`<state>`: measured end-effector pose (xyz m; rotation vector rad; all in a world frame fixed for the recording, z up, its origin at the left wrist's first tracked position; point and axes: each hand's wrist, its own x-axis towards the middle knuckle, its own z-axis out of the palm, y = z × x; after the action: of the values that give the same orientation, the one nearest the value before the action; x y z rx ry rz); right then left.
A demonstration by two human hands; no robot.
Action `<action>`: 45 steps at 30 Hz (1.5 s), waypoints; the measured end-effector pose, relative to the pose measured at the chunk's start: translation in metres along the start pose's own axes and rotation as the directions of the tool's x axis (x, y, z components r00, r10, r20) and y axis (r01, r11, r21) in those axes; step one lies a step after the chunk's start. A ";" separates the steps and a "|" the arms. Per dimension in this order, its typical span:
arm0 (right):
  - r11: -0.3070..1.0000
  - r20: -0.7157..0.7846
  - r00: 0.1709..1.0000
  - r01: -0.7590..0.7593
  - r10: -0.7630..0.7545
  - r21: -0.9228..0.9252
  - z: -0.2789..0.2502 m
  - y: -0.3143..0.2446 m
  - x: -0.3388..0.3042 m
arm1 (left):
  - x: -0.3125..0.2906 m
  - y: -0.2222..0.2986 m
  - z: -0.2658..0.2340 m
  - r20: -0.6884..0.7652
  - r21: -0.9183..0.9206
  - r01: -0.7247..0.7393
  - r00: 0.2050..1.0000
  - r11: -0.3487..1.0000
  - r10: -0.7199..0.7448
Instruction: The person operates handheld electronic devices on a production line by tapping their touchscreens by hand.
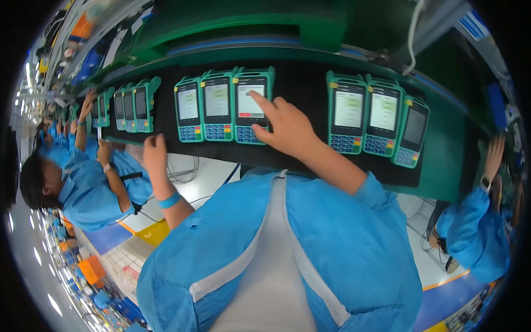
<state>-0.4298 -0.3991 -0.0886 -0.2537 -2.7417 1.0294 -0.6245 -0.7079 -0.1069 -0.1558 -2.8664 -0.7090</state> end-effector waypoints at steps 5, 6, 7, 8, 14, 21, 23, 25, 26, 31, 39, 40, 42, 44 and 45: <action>0.999 -0.043 0.998 0.037 -0.038 -0.030 0.003 0.004 -0.003 | 0.068 -0.012 0.004 0.456 -0.119 0.012 0.889 0.993 0.043; 0.999 -0.059 0.997 0.045 -0.047 -0.020 0.004 0.005 -0.003 | 0.086 -0.008 0.008 0.582 0.017 0.188 0.797 0.982 -0.162; 0.999 -0.057 0.997 0.047 -0.048 -0.014 0.004 0.006 -0.004 | 0.096 -0.003 0.017 0.583 -0.058 0.182 0.804 0.982 -0.115; 0.999 -0.054 0.998 0.041 -0.043 -0.026 0.004 0.006 -0.003 | 0.101 0.002 0.027 0.545 -0.140 0.175 0.835 0.975 -0.072; 0.996 -0.078 0.995 0.056 -0.061 -0.066 0.007 0.008 -0.003 | 0.093 0.020 0.067 0.164 -0.385 -0.238 0.933 0.892 0.320; 0.998 -0.023 0.999 -0.046 0.045 -0.053 -0.023 0.010 -0.018 | 0.061 0.047 0.074 0.187 -0.439 -0.263 0.909 0.859 0.373; 0.977 -0.022 0.977 -0.214 0.214 -0.010 -0.063 0.042 -0.047 | 0.024 0.082 0.091 0.176 -0.511 -0.278 0.892 0.813 0.416; 0.973 -0.102 0.969 -0.218 0.225 0.078 -0.079 0.056 -0.065 | 0.000 0.105 0.099 0.157 -0.529 -0.231 0.919 0.817 0.361; 0.966 -0.157 0.956 -0.233 0.248 0.107 -0.083 0.061 -0.071 | -0.010 0.116 0.101 0.166 -0.542 -0.192 0.930 0.818 0.329; 0.914 -0.254 0.878 -0.388 0.405 0.116 -0.101 0.076 -0.091 | -0.053 0.154 0.100 0.217 -0.674 -0.133 0.905 0.726 0.367; 0.760 -0.153 0.798 -0.470 0.583 0.449 -0.125 0.108 -0.102 | -0.094 0.182 0.086 0.270 -0.760 -0.105 0.847 0.642 0.458; 0.767 -0.155 0.802 -0.467 0.578 0.440 -0.125 0.108 -0.101 | -0.093 0.180 0.083 0.310 -0.733 -0.068 0.852 0.676 0.422; 0.754 -0.146 0.781 -0.508 0.607 0.417 -0.125 0.108 -0.100 | -0.086 0.171 0.078 0.422 -0.661 0.022 0.837 0.750 0.347; 0.753 -0.164 0.778 -0.495 0.606 0.434 -0.125 0.107 -0.099 | -0.070 0.158 0.074 0.521 -0.580 0.099 0.808 0.808 0.275; 0.750 -0.168 0.770 -0.505 0.615 0.428 -0.125 0.107 -0.098 | -0.060 0.149 0.072 0.545 -0.572 0.117 0.794 0.812 0.270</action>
<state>-0.2944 -0.2636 -0.0800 -1.1392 -2.1685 1.4653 -0.5548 -0.5457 -0.1145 -0.7117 -3.0399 -1.8040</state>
